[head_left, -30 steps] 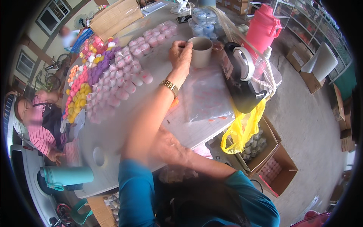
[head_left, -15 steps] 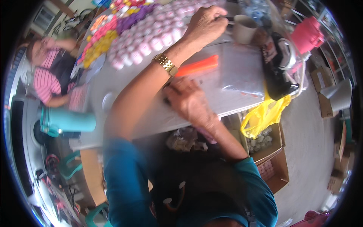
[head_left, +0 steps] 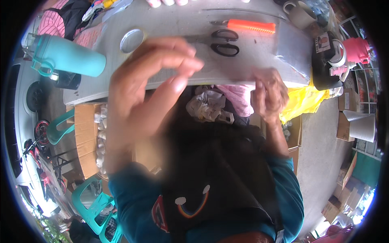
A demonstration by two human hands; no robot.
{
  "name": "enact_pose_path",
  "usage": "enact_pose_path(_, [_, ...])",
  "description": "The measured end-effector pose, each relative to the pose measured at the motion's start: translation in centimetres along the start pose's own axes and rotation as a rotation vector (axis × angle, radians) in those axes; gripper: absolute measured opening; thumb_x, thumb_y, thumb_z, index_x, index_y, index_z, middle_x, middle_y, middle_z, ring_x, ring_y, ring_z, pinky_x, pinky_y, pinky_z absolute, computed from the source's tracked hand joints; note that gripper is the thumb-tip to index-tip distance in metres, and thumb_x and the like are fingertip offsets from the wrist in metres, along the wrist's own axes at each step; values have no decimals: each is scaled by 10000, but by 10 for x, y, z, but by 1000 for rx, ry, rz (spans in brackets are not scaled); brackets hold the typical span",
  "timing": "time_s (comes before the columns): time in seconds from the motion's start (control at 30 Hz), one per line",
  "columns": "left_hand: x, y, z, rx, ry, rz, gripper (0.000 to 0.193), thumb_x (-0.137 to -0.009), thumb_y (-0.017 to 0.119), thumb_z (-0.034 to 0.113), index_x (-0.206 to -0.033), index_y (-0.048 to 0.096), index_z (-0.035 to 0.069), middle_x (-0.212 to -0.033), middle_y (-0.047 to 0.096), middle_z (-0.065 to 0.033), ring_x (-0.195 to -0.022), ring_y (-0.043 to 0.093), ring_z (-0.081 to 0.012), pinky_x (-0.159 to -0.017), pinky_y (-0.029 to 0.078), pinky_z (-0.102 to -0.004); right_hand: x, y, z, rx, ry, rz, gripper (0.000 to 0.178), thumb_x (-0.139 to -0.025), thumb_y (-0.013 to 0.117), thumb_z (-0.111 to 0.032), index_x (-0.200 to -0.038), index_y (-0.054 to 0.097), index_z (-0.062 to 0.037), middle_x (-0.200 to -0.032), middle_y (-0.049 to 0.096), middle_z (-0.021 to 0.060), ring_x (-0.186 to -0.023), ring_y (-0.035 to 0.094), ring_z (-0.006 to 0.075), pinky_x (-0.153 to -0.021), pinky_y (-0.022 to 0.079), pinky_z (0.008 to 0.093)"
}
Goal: The person assembles small cylindrical candles by inserting wicks and trimming excess with scissors. They handle wicks, candles, and scissors, placing finished candles on the table.
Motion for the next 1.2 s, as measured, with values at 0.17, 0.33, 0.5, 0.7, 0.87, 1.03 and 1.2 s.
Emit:
enact_pose_path(0.17, [47, 12, -38, 15, -190, -131, 153, -859, 581, 85, -971, 650, 6, -872, 640, -76, -839, 618, -186, -1094, 297, -447, 67, 16, -6, -152, 125, -300, 279, -710, 605, 81, -979, 646, 19, -711, 607, 87, -605, 574, 225, -553, 472, 350])
enact_pose_path(0.33, [49, 50, -52, -137, -154, -301, 133, -854, 598, 62, -958, 671, 24, -868, 688, -87, -834, 674, -218, -1044, 379, -485, 108, 22, 7, -65, 148, -387, 267, -677, 617, 46, -940, 649, 9, -698, 598, 95, -627, 584, 258, -589, 478, 357])
enact_pose_path(0.5, [36, 64, -45, -123, -98, -326, 130, -859, 598, 69, -943, 672, 3, -856, 686, -92, -812, 667, -211, -1012, 404, -450, 131, 7, 44, -7, 378, -240, 202, -742, 596, 27, -932, 649, -16, -738, 610, 126, -655, 598, 287, -603, 495, 380])
enact_pose_path(0.7, [54, 75, -43, -188, -110, -416, 145, -846, 610, 61, -961, 669, -5, -892, 671, -122, -835, 660, -247, -885, 479, -355, 137, -9, 55, -67, 535, -230, 205, -769, 586, 56, -944, 661, -20, -794, 656, 138, -733, 657, 281, -626, 522, 361])
enact_pose_path(0.87, [134, 95, -68, -302, -307, -825, 266, -857, 643, 133, -1109, 630, 46, -1123, 567, -157, -1096, 551, -316, -904, 451, -377, 112, 1, 9, -288, 438, -567, 214, -778, 643, 42, -979, 663, -25, -888, 652, 104, -849, 645, 264, -740, 525, 365])
enact_pose_path(1.03, [172, 87, -74, -441, -332, -603, 336, -848, 654, 153, -1176, 617, 87, -1263, 485, -148, -1229, 440, -334, -1019, 372, -408, 111, 45, -60, -659, 246, -903, 207, -783, 659, 10, -981, 670, -53, -1011, 622, 86, -956, 605, 289, -805, 517, 381])
enact_pose_path(1.2, [186, 66, -73, -324, -401, -454, 467, -787, 722, 172, -1232, 590, 118, -1342, 440, -151, -1260, 417, -340, -1060, 339, -430, 107, 64, -70, -624, 194, -951, 209, -776, 661, -30, -974, 685, -91, -1080, 599, 91, -1011, 579, 283, -857, 497, 385])
Point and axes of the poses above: each hand's wrist, its own x-axis away from the middle knuckle, its own y-axis out of the palm, z = x × y, the point moved 7 cm from there along -x, towards the middle knuckle
